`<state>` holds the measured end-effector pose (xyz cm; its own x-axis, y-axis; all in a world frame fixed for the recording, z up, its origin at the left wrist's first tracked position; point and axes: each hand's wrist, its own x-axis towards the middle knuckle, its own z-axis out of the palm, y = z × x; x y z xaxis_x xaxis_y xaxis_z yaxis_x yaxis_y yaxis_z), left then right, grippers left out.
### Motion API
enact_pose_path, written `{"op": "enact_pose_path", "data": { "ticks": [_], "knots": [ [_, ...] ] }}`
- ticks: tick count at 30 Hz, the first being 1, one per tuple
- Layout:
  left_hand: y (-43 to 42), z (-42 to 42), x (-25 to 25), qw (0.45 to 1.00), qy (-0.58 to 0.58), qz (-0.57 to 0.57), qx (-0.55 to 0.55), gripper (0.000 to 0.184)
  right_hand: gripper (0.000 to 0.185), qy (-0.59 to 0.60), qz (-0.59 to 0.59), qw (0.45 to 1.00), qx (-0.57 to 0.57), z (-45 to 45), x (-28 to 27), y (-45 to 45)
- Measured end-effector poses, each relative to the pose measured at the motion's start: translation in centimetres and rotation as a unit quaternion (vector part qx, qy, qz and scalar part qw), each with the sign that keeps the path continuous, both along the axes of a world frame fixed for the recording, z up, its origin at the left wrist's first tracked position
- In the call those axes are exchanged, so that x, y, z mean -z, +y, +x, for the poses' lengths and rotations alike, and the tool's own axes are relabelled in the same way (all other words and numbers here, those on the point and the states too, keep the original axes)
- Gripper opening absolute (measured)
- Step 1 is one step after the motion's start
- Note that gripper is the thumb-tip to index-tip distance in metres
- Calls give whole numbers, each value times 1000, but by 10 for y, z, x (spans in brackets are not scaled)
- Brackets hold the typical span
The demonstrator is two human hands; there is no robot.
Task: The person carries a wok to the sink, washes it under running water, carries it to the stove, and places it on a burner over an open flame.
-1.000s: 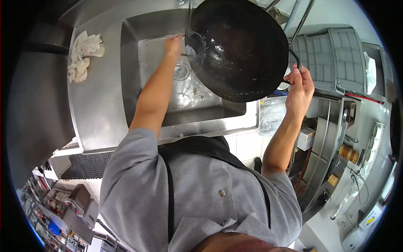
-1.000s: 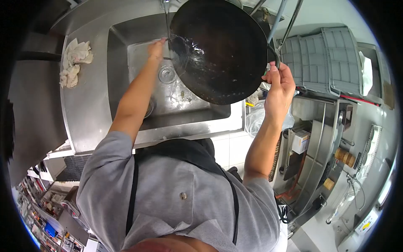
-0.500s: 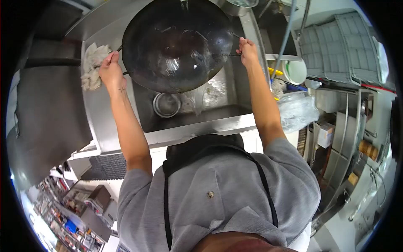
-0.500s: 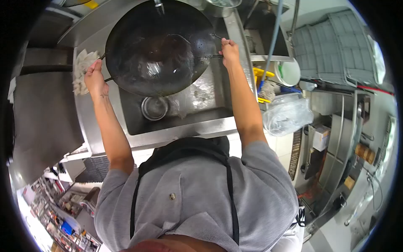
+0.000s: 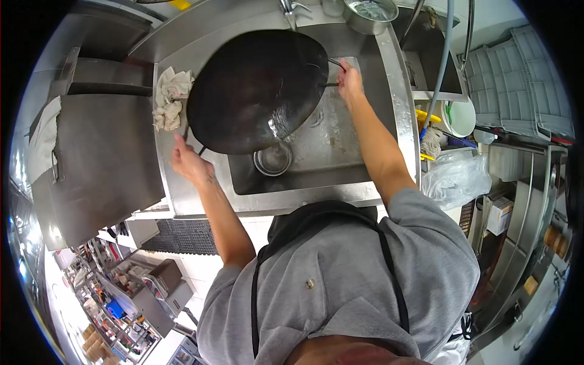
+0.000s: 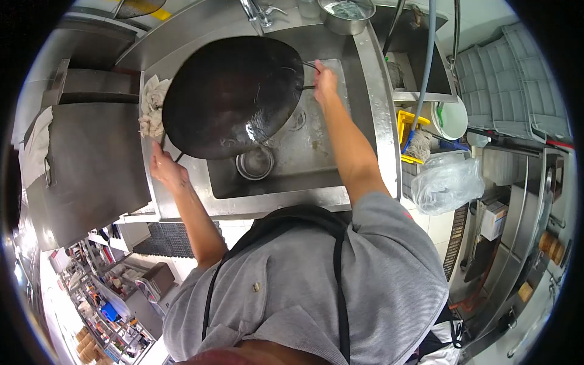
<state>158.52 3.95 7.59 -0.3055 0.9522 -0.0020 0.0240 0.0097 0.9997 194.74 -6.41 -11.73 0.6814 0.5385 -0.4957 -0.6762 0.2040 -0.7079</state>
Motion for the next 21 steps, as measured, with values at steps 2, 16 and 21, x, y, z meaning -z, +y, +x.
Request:
{"op": "enact_pose_path", "data": {
  "ticks": [2,16,21],
  "knots": [
    [-24,8,5,998,-34,44,-29,26,23,98,37,988,111,-4,20,-12],
    [30,41,79,936,-169,-169,258,43,22,-260,417,870,37,79,-38,-86],
    [85,70,151,941,-77,-136,301,30,40,-139,136,978,-73,84,-99,-97]
  ]
}}
